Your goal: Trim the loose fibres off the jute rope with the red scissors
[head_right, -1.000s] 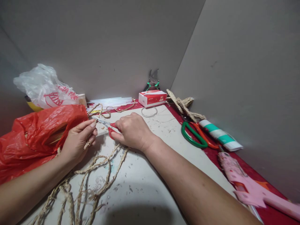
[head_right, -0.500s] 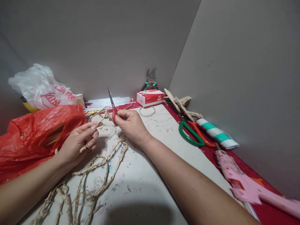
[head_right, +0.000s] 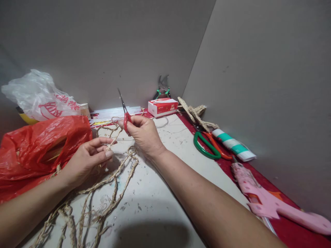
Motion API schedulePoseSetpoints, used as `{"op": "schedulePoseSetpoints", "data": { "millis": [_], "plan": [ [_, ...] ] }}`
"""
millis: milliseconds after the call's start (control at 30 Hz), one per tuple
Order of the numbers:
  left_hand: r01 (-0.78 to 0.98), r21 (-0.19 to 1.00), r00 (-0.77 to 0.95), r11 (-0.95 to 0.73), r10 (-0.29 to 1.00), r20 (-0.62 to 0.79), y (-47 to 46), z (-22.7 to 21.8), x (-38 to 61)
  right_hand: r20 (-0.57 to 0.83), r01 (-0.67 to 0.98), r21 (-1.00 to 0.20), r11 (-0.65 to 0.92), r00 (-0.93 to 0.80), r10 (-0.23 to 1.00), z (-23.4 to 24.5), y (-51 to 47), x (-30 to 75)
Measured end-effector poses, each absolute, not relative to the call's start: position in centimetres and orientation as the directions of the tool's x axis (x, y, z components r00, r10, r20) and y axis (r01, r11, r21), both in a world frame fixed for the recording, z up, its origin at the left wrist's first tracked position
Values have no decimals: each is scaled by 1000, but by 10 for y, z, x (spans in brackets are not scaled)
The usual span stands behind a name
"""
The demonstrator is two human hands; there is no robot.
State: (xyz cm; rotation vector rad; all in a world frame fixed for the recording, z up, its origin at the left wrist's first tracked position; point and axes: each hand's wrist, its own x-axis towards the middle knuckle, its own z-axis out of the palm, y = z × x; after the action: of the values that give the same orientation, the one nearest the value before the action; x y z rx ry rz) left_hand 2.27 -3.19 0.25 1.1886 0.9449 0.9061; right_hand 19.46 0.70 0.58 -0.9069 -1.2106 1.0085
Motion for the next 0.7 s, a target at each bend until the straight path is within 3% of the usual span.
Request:
{"op": "schedulePoseSetpoints", "data": {
  "millis": [133, 300, 467, 567, 633, 700],
  "plan": [
    [23, 999, 262, 30, 964, -35, -34, 2, 24, 343, -156, -917, 367, 161, 926, 3, 15, 202],
    [-21, 1000, 201, 6, 980, -2, -30, 7, 20, 293, -207, -907, 366, 312, 904, 3, 22, 207],
    [-137, 955, 327, 262, 922, -206, -23, 9, 17, 293, -190, -905, 382, 374, 880, 2, 23, 209],
    [-59, 899, 421, 433, 828, -371, -20, 2, 16, 311, -165, -908, 384, 349, 884, 0, 22, 208],
    [33, 929, 370, 368, 859, -353, -18, -5, 16, 337, -128, -912, 389, 304, 891, 1, 19, 206],
    [125, 978, 235, 168, 952, -194, -18, -8, 17, 366, -84, -914, 397, 252, 896, 3, 15, 203]
  ]
}}
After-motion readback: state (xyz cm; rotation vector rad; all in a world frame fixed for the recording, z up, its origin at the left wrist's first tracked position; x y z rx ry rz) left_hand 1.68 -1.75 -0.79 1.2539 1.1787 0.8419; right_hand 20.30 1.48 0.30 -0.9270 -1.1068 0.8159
